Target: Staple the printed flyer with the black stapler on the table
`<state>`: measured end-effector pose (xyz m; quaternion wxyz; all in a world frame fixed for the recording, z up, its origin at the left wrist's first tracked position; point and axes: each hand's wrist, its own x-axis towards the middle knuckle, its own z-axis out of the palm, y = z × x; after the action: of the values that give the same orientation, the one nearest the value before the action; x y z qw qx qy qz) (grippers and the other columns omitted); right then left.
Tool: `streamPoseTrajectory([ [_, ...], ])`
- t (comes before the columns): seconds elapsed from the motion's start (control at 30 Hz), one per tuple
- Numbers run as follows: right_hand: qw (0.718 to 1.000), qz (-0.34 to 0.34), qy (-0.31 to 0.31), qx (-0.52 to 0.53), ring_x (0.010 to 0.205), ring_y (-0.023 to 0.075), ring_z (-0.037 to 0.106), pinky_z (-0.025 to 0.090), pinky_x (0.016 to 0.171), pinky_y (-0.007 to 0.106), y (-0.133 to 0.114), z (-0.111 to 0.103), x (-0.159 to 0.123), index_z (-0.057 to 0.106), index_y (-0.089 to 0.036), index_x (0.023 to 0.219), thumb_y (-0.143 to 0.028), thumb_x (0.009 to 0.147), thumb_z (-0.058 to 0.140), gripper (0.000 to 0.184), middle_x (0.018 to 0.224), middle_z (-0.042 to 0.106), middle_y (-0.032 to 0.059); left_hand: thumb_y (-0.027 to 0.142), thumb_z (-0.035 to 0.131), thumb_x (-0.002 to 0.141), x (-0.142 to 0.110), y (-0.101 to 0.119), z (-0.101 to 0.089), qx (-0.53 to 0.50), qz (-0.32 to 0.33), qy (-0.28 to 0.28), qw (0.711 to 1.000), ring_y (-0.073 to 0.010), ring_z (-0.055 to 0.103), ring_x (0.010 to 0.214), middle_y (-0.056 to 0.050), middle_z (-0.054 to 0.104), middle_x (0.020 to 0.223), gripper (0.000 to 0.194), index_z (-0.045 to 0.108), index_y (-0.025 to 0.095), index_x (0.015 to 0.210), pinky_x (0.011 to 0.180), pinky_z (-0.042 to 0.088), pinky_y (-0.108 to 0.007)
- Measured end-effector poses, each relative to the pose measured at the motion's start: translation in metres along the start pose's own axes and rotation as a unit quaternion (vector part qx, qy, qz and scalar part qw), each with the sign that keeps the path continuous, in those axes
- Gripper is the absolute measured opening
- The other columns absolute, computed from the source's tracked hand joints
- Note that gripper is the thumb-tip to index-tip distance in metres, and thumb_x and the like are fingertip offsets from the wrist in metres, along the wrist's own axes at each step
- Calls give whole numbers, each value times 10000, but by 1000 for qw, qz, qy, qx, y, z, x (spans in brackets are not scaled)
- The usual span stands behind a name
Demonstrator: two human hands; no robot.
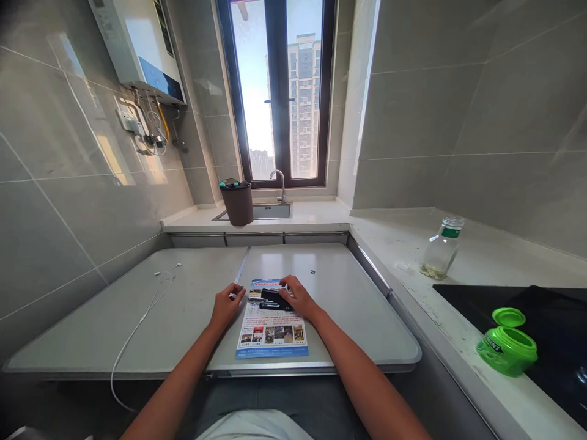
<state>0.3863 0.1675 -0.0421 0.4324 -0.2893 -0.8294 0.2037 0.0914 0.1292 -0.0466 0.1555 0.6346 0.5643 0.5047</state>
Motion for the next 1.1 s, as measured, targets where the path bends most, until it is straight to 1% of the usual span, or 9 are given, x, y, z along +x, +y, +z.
streamPoseTrajectory([
  [0.1,999,-2,-50,-22,994,209,577,487,911,361,-3,4,-3,595,-221,1176,-364,968,608,253,1104,638,61,439,612,899,-4,8,-2,-55,-3,-47,997,-181,573,674,-38,677,758,273,693,203,788,668,443,-279],
  [0.17,997,1,-72,-34,1064,223,588,487,948,373,-4,6,-4,575,-222,1261,-334,921,678,373,1183,642,78,434,526,944,-4,11,-5,-70,-1,-88,994,-171,524,636,-36,642,690,359,687,192,732,656,417,-277],
  [0.27,994,3,-94,-51,1149,250,594,465,1018,405,-5,8,-6,562,-232,1339,-307,884,721,488,1267,647,93,429,479,964,-4,14,-7,-99,4,-116,988,-160,492,633,-37,656,728,367,671,186,766,656,403,-271],
  [0.37,992,12,-112,-64,1135,266,621,471,1012,420,-4,8,-6,597,-233,1331,-316,903,695,447,1246,680,100,434,539,925,-4,12,-7,-179,-34,-123,976,-144,460,627,-16,639,771,266,637,190,880,608,377,-248],
  [0.5,992,28,-113,-43,1079,259,654,502,961,402,0,9,-6,613,-236,1311,-349,905,691,428,1216,696,89,467,573,881,-1,5,-4,-268,-117,-122,948,-100,344,529,48,475,685,270,508,207,848,482,250,-204],
  [0.7,993,38,-105,-40,1045,255,662,501,956,407,5,9,-6,634,-239,1269,-357,897,698,395,1183,705,77,570,488,906,-1,0,4,-307,-139,-157,928,-68,275,471,53,425,716,372,412,219,812,422,200,-192],
  [0.87,994,29,-98,-33,1038,252,661,499,950,405,6,8,-7,651,-238,1241,-368,895,709,374,1163,706,76,597,532,924,-6,2,5,-294,-111,-146,938,-86,313,517,60,388,689,390,496,213,872,458,258,-195],
  [1.0,998,34,-58,10,1031,247,668,510,939,401,9,7,-8,656,-223,1224,-380,878,732,388,1160,709,79,524,573,941,-4,3,0,-171,-16,-96,981,-111,446,623,-11,549,889,344,669,211,1047,534,386,-231],
  [1.1,998,28,-49,14,1021,245,673,517,928,399,10,7,-9,666,-223,1209,-377,861,752,390,1149,713,78,457,593,943,-2,1,-1,-115,41,-89,989,-142,541,741,-48,601,987,332,729,226,1138,613,441,-251],
])
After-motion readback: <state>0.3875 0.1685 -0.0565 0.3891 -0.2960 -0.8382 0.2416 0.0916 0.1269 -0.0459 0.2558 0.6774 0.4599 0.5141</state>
